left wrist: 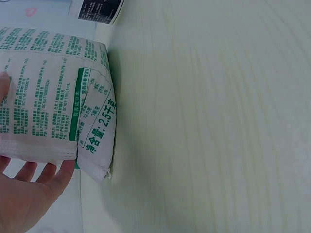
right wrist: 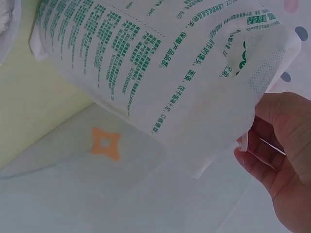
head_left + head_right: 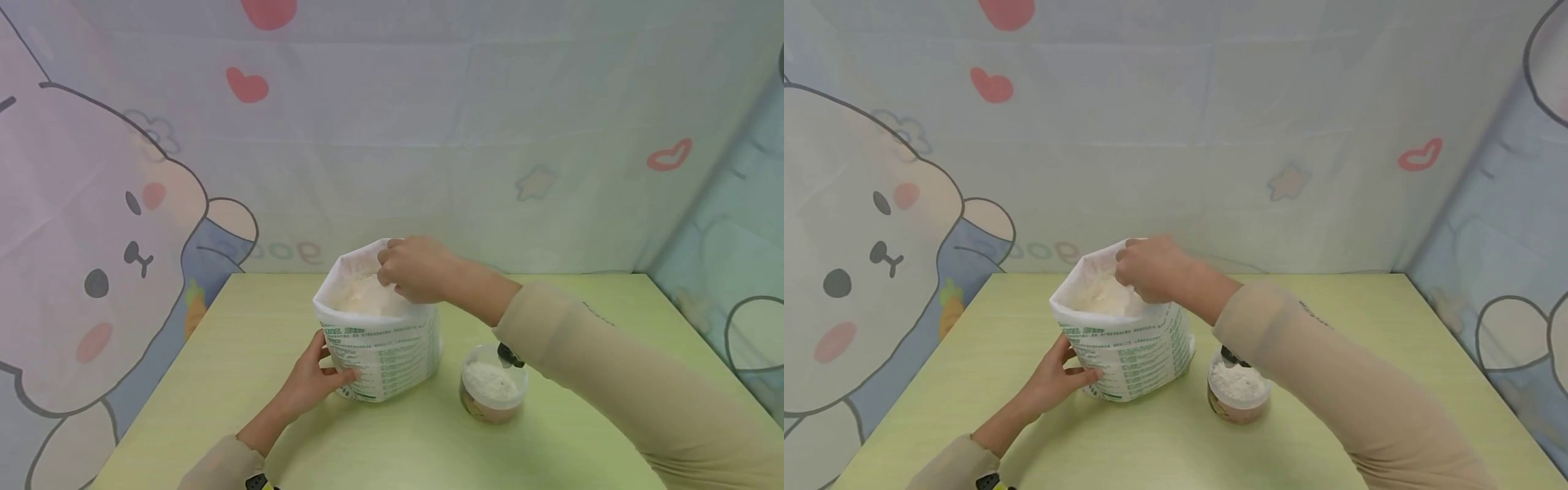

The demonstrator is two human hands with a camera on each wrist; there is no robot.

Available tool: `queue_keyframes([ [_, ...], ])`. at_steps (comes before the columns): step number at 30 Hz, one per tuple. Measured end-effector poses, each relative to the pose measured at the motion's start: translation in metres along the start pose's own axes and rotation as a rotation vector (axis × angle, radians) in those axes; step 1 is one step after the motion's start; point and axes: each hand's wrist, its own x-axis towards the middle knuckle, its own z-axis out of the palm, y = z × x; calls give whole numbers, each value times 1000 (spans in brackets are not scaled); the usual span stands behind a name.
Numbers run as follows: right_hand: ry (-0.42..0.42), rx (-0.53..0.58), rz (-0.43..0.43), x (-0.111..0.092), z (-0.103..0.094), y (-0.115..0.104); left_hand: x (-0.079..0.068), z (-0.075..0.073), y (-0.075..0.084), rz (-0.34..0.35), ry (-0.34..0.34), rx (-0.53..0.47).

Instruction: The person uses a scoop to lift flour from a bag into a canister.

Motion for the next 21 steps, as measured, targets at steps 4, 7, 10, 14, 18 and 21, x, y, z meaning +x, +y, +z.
queue_keyframes([
  [4,6,17,14,2,0,-1,0,-1,-1,-1,0,2],
  [7,6,43,28,3,-1,-2,1,-1,-2,-3,0,4],
  [10,5,60,40,4,-2,-2,1,-1,-3,-6,-1,5],
  [14,11,85,55,4,-1,-1,1,-1,-3,-12,0,3],
  [18,13,119,90,3,2,2,0,0,-2,-16,2,0],
  [21,17,122,95,3,3,2,0,0,-1,-15,3,-1],
])
